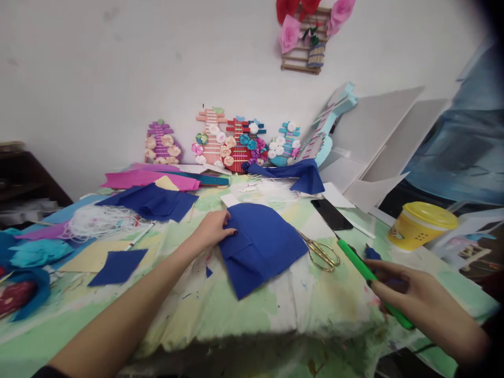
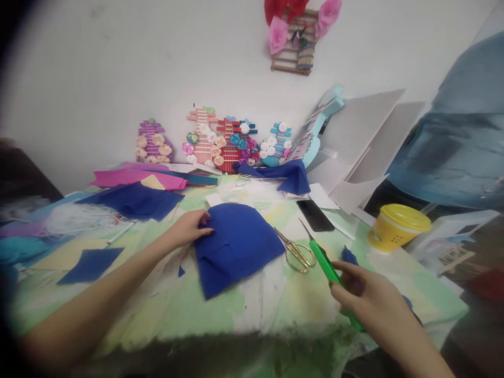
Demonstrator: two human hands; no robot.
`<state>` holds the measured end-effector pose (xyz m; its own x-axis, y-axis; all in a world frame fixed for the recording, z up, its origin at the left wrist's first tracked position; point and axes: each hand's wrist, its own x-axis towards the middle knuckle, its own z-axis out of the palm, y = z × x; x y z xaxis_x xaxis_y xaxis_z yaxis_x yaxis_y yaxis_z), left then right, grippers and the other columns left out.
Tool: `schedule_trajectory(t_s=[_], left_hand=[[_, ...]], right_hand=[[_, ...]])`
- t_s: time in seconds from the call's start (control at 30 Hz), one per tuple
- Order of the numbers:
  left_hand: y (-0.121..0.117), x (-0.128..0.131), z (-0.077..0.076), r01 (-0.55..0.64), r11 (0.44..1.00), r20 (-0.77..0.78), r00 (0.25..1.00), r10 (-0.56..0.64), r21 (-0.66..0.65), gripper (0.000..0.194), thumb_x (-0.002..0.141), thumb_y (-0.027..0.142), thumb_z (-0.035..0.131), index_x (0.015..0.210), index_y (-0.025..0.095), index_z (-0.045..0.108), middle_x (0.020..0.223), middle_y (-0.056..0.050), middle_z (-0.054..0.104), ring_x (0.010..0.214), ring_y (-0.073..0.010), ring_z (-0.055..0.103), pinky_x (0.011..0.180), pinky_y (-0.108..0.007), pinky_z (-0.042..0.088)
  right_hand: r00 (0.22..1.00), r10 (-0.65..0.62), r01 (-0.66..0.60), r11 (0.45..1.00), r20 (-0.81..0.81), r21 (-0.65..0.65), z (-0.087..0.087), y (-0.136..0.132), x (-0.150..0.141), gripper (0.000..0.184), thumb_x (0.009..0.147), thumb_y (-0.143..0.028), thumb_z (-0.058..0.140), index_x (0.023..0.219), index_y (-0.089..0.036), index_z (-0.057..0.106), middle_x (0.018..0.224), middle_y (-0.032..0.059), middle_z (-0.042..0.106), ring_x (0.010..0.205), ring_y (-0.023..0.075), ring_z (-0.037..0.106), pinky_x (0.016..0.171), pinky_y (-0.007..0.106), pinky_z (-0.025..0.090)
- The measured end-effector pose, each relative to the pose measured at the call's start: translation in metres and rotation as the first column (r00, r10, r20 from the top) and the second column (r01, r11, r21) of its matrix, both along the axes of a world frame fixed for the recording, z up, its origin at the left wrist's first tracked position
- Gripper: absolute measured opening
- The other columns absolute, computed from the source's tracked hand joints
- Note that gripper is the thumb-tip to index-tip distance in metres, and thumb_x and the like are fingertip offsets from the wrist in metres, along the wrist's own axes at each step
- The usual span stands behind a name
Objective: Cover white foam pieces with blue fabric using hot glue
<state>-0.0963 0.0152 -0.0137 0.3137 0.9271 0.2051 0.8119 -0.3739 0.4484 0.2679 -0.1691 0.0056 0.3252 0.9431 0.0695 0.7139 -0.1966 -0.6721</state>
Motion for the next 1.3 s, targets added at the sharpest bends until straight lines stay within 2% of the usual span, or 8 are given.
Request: schedule_trajectory(t_s=[0.07, 0.13, 0.27, 0.37, 0.5, 0.63, 0.93, 1.3], left_hand=[[0.006, 0.001, -0.002, -0.029, 0.999, 0.013, 0.999, 0.029, -0.045, 0.03, 0.061, 0.03, 0.071, 0.083, 0.015, 0.06, 0.071, -0.005, 0.062, 0.069, -0.0245, 0.059, 0.065, -0.032, 0.043], [0.008, 0.001, -0.006, -0.052, 0.996, 0.031, 0.998, 0.054, -0.078, 0.027, 0.06, 0.029, 0.071, 0.08, 0.015, 0.06, 0.067, -0.003, 0.06, 0.065, -0.0222, 0.058, 0.06, -0.029, 0.041], [0.002, -0.001, -0.007, -0.038, 0.994, 0.084, 0.995, 0.047, -0.107, 0.021, 0.062, 0.028, 0.068, 0.077, 0.016, 0.061, 0.069, -0.002, 0.061, 0.068, -0.0199, 0.057, 0.06, -0.026, 0.04], [-0.006, -0.004, -0.001, 0.051, 0.989, 0.154, 0.988, -0.029, -0.14, 0.015, 0.067, 0.03, 0.064, 0.073, 0.016, 0.062, 0.071, -0.001, 0.064, 0.07, -0.0172, 0.058, 0.063, -0.025, 0.042], [-0.014, -0.013, 0.011, 0.176, 0.977, 0.318, 0.939, -0.13, -0.121, 0.016, 0.068, 0.032, 0.066, 0.073, 0.017, 0.068, 0.073, -0.001, 0.067, 0.066, -0.0146, 0.056, 0.06, -0.023, 0.04], [-0.017, -0.017, 0.017, 0.17, 0.985, 0.353, 0.921, -0.161, 0.005, 0.014, 0.069, 0.031, 0.066, 0.072, 0.018, 0.071, 0.074, -0.002, 0.069, 0.065, -0.0135, 0.054, 0.058, -0.024, 0.036], [-0.019, -0.009, 0.011, 0.138, 0.99, 0.375, 0.917, -0.136, 0.022, 0.019, 0.068, 0.035, 0.067, 0.071, 0.017, 0.072, 0.073, -0.003, 0.069, 0.065, -0.0135, 0.053, 0.057, -0.023, 0.037], [-0.002, -0.012, -0.013, 0.053, 0.997, 0.272, 0.96, -0.064, 0.05, 0.023, 0.07, 0.04, 0.063, 0.072, 0.018, 0.07, 0.074, -0.003, 0.069, 0.065, -0.0144, 0.056, 0.061, -0.024, 0.041]], right_hand=[[0.96, 0.062, -0.074, 0.997, -0.274, -0.034, 0.002, 0.011, -0.004, 0.06, 0.064, -0.047, 0.06, 0.113, -0.012, 0.063, 0.065, 0.0081, 0.068, 0.061, 0.0251, 0.065, 0.053, 0.034, 0.05], [0.848, 0.153, -0.196, 0.98, -0.508, -0.031, 0.001, 0.028, -0.013, 0.057, 0.067, -0.041, 0.062, 0.116, -0.013, 0.062, 0.08, 0.0104, 0.071, 0.074, 0.0244, 0.067, 0.067, 0.035, 0.052], [0.632, 0.357, -0.447, 0.893, -0.688, 0.053, -0.001, 0.071, -0.036, 0.042, 0.067, -0.029, 0.062, 0.106, -0.015, 0.066, 0.105, 0.012, 0.068, 0.087, 0.0231, 0.066, 0.078, 0.034, 0.051], [0.698, 0.447, -0.466, 0.877, -0.56, 0.119, -0.002, 0.105, -0.052, 0.043, 0.065, -0.025, 0.065, 0.107, -0.017, 0.064, 0.108, 0.0102, 0.067, 0.094, 0.0232, 0.064, 0.08, 0.033, 0.05], [0.87, 0.481, -0.46, 0.87, -0.106, 0.178, -0.008, 0.143, -0.061, 0.034, 0.069, -0.031, 0.066, 0.101, -0.019, 0.064, 0.099, 0.0066, 0.069, 0.087, 0.022, 0.063, 0.078, 0.034, 0.048], [0.826, 0.533, -0.562, 0.805, 0.182, 0.192, -0.017, 0.164, -0.064, 0.025, 0.07, -0.021, 0.064, 0.094, -0.021, 0.066, 0.093, 0.0027, 0.07, 0.087, 0.0212, 0.062, 0.081, 0.034, 0.045], [0.787, 0.561, -0.606, 0.781, 0.257, 0.152, -0.034, 0.172, -0.065, 0.033, 0.067, -0.008, 0.06, 0.096, -0.024, 0.067, 0.101, 0.0019, 0.069, 0.097, 0.0229, 0.06, 0.089, 0.037, 0.042], [0.73, 0.613, -0.669, 0.732, 0.3, 0.13, -0.038, 0.172, -0.062, 0.036, 0.07, -0.006, 0.057, 0.1, -0.024, 0.065, 0.106, 0.0038, 0.066, 0.101, 0.024, 0.056, 0.092, 0.04, 0.04]])
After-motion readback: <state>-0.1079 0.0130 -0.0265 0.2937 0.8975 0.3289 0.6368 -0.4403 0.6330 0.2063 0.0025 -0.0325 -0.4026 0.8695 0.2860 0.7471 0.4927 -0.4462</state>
